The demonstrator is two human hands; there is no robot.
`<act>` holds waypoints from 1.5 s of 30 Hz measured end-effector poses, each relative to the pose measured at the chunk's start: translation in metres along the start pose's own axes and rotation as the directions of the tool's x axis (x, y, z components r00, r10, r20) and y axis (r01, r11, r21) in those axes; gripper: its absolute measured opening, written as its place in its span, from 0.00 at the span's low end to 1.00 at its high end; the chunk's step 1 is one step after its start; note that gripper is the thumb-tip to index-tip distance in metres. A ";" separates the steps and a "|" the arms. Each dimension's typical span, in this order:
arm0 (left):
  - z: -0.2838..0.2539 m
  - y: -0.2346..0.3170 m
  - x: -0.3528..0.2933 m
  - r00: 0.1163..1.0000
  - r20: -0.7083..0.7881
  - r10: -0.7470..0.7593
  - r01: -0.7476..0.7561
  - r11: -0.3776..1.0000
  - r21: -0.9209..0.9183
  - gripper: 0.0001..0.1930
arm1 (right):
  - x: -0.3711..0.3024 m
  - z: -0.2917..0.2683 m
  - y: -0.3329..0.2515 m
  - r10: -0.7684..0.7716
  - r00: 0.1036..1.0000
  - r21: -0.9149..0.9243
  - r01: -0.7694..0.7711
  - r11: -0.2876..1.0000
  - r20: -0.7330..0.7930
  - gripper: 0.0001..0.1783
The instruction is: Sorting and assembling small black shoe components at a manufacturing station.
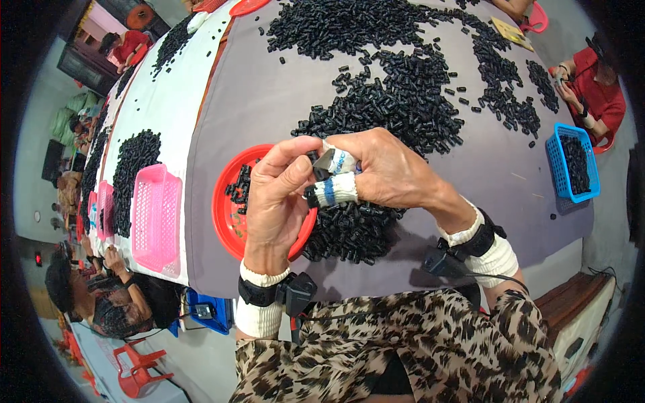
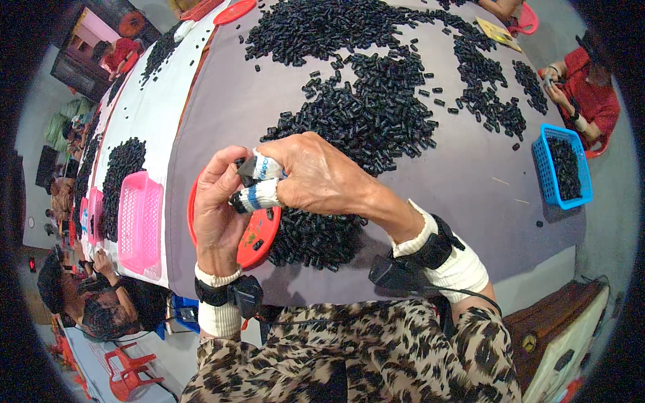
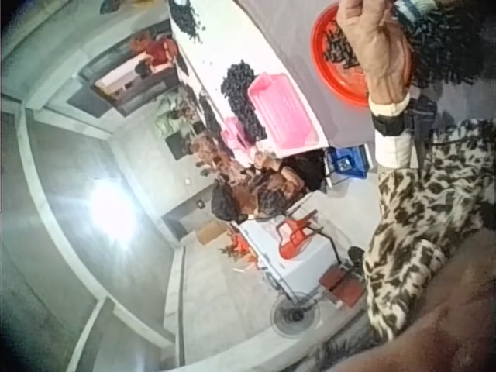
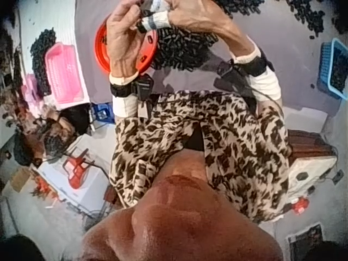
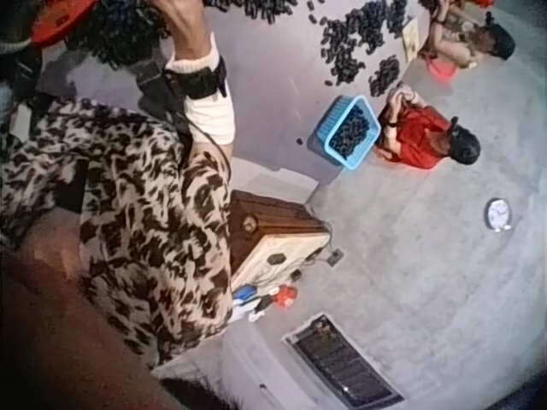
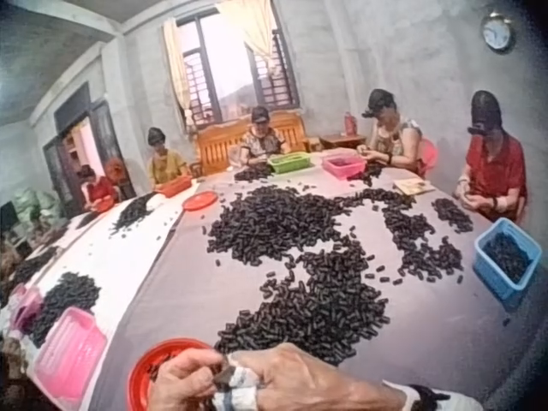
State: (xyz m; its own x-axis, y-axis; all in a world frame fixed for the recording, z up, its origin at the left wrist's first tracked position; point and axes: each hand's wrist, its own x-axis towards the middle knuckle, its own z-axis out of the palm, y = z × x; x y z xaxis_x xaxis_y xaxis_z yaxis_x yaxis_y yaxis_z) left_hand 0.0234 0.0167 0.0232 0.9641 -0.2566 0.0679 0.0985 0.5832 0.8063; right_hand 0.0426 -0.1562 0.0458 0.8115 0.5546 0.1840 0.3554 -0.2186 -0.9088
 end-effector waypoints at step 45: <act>0.003 -0.009 -0.002 0.999 0.008 -0.038 0.039 0.991 -0.131 0.11 | 0.000 0.004 0.014 0.004 0.997 -0.002 -0.004 1.000 -0.071 0.18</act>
State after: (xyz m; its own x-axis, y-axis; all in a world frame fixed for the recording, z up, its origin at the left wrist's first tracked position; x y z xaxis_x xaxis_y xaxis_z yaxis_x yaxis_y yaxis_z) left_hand 0.0199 0.0094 0.0174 0.9577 -0.2848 0.0414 0.1674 0.6685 0.7246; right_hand 0.0458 -0.1556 0.0314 0.8437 0.4955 0.2066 0.3529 -0.2219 -0.9090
